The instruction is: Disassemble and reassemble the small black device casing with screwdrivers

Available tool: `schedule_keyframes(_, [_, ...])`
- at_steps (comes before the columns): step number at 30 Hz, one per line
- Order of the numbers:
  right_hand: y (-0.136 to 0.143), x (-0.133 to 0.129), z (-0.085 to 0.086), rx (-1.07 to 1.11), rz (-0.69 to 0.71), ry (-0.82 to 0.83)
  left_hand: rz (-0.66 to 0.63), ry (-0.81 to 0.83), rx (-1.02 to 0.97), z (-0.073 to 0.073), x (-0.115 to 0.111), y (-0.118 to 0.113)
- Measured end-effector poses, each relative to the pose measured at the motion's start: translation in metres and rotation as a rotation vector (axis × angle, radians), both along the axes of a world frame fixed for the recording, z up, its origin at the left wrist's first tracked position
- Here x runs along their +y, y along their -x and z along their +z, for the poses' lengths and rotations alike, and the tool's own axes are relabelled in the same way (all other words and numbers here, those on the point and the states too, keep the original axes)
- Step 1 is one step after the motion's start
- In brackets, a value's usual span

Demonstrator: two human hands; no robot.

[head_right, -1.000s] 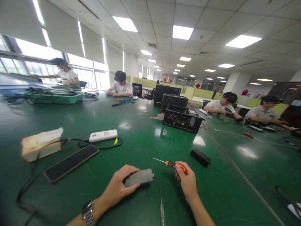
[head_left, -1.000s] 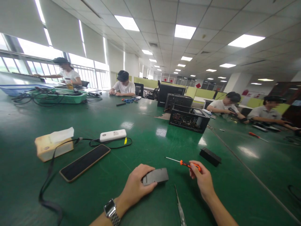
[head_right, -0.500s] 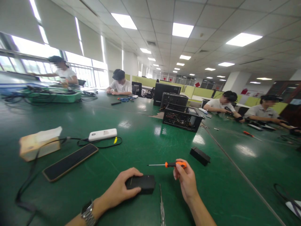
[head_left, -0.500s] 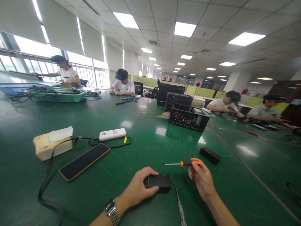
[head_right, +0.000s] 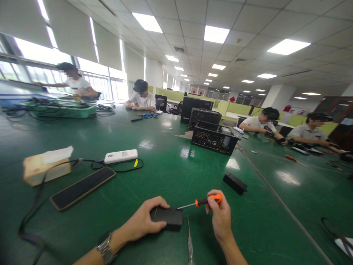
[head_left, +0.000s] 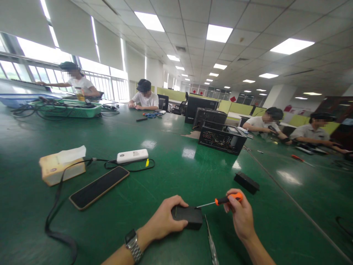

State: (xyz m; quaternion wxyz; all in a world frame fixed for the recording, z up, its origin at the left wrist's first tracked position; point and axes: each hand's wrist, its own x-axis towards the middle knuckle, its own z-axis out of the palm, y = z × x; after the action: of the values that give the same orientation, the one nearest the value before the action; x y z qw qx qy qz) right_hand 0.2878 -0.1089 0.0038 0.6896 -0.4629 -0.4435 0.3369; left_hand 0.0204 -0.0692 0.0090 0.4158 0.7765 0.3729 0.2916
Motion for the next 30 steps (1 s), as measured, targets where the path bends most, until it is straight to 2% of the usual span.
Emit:
schedule_keyframes(11, [-0.003, -0.001, 0.003, -0.173, -0.068, -0.024, 0.006, -0.019, -0.003, -0.005, 0.003, -0.001])
schedule_keyframes(15, [-0.004, -0.004, 0.007, -0.329, -0.130, -0.038, 0.005, -0.033, 0.003, -0.003, 0.003, -0.001])
schedule_keyframes(18, [-0.003, -0.008, 0.014, -0.481, -0.196, -0.049, -0.003, -0.043, 0.013, -0.005, 0.004, 0.000])
schedule_keyframes(26, [0.011, -0.018, 0.033, -0.685, -0.302, -0.021, -0.010, -0.061, 0.015, -0.006, 0.005, -0.001])
schedule_keyframes(30, [0.021, -0.020, 0.058, -0.940, -0.291, 0.000, -0.008, -0.085, 0.010, -0.007, 0.005, -0.003])
